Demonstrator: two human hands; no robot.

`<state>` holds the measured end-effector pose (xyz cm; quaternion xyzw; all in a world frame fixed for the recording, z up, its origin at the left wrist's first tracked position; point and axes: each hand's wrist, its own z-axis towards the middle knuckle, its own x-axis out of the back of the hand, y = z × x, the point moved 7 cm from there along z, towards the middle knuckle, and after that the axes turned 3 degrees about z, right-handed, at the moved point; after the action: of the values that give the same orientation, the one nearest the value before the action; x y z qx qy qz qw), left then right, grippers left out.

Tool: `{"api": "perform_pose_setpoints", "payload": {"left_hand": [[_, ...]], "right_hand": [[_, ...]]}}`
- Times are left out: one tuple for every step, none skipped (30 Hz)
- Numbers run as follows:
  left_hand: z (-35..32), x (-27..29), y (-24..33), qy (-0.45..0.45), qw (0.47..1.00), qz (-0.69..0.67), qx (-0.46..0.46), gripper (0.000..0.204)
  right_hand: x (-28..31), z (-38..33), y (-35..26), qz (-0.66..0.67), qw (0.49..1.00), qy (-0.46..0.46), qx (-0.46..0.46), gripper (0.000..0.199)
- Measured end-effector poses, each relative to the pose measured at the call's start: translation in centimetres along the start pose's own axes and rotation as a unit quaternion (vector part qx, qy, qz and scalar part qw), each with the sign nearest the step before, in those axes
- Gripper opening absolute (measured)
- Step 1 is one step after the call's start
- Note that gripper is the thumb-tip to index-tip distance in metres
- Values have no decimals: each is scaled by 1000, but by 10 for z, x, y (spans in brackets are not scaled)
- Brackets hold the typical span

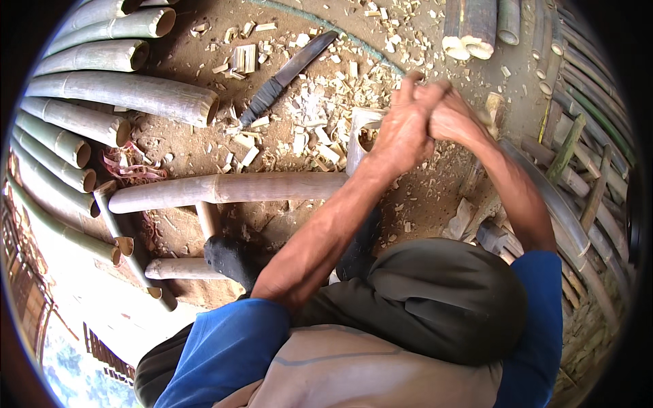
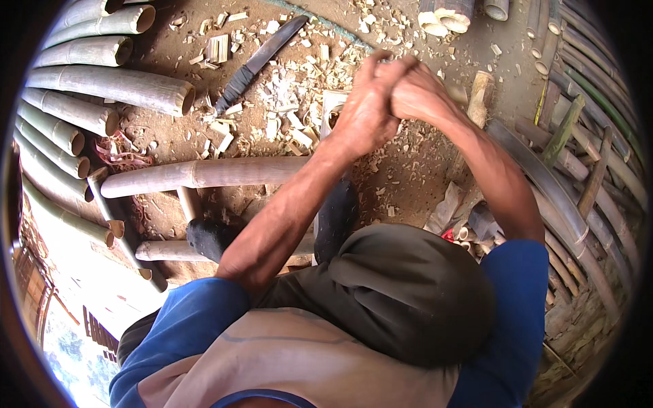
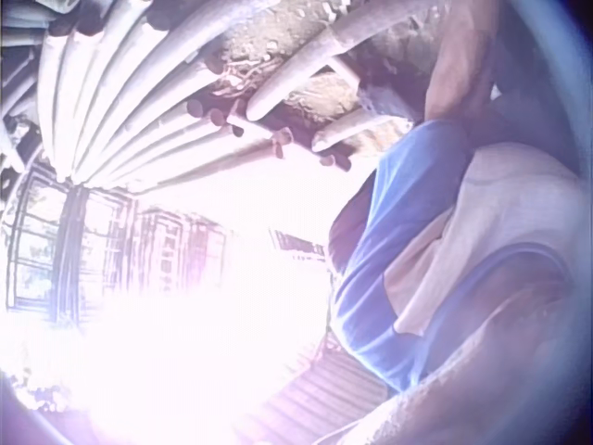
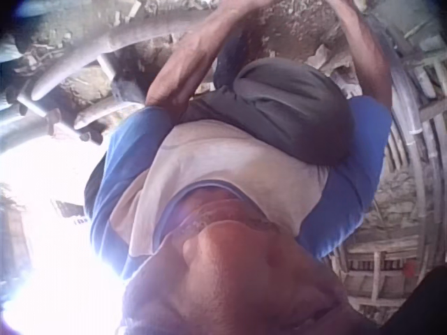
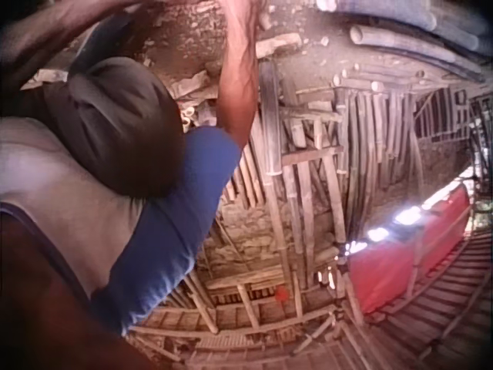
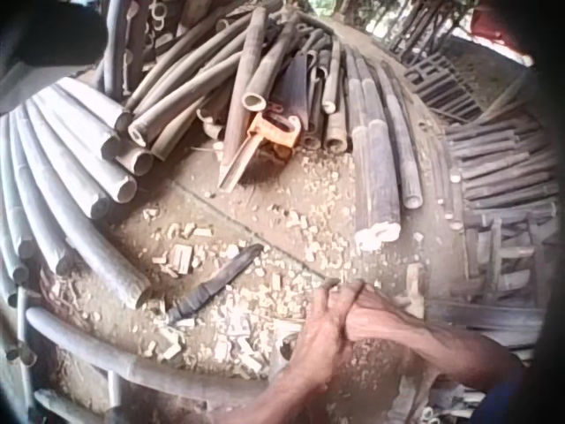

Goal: The person carves a hole into a bamboo pole using a knife and a wooden mallet, then fits another bamboo pole into the carved joint.

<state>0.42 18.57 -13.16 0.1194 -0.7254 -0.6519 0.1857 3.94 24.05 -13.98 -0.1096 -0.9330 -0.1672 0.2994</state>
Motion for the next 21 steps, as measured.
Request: {"api": "perform_pose_setpoints", "payload": {"left_hand": [[-2, 8, -9, 39, 999, -30, 18, 82], [-6, 20, -19, 85, 994, -60, 32, 87], [-12, 34, -7, 149, 989, 9, -21, 91], [-18, 46, 4, 218, 970, 85, -71, 96], [-17, 44, 3, 216, 972, 68, -55, 98], [-17, 42, 2, 218, 974, 52, -38, 100], [-17, 37, 1, 219, 975, 34, -22, 102], [-19, 25, 0, 186, 981, 50, 10, 108], [-16, 16, -2, 128, 987, 64, 65, 114], [-13, 4, 5, 71, 988, 127, 54, 115], [-14, -9, 10, 12, 981, 188, 49, 117], [-17, -20, 16, -51, 982, 157, 88, 118], [-23, -25, 26, -92, 976, 148, 132, 119], [-27, -29, 26, -105, 975, 155, 120, 121], [-30, -35, 27, -122, 975, 156, 104, 124], [-29, -37, 26, -149, 969, 163, 108, 125], [-28, -38, 26, -176, 963, 169, 113, 125], [-29, -39, 23, -204, 956, 177, 118, 125], [-30, -40, 21, -207, 957, 167, 119, 123], [-31, -41, 18, -211, 957, 158, 119, 121], [-34, -43, 17, -217, 958, 146, 119, 119]], "right_hand": [[-2, 14, -30, -239, 969, 34, -53, 35], [22, 27, -20, -75, 992, 57, 84, 33], [43, 23, -11, 95, 971, 73, 205, 30], [58, 20, -27, 23, 965, 107, 239, 19], [72, 8, -26, 71, 939, 166, 292, 12], [65, 20, -25, 50, 959, 124, 249, 15], [59, 29, -22, 29, 975, 81, 203, 17], [58, 19, -12, 78, 976, 86, 187, 20], [59, -1, -3, 125, 972, 94, 178, 23], [45, -9, -6, 94, 986, 30, 136, 29], [30, -18, -10, 55, 993, -37, 97, 35], [15, -28, -14, 11, 992, -104, 66, 41], [-9, -22, 21, 338, 912, -224, 62, 50], [-20, -22, 28, 339, 914, -205, 88, 51], [-39, -28, 30, 341, 915, -189, 105, 52], [-47, -31, 25, 340, 915, -173, 131, 53], [-56, -35, 27, 421, 881, -194, 95, 54], [-63, -39, 26, 498, 838, -213, 60, 56], [-70, -45, 24, 571, 787, -231, 24, 57], [-75, -49, 20, 599, 765, -235, 5, 56], [-80, -53, 14, 609, 757, -236, -8, 55]]}}
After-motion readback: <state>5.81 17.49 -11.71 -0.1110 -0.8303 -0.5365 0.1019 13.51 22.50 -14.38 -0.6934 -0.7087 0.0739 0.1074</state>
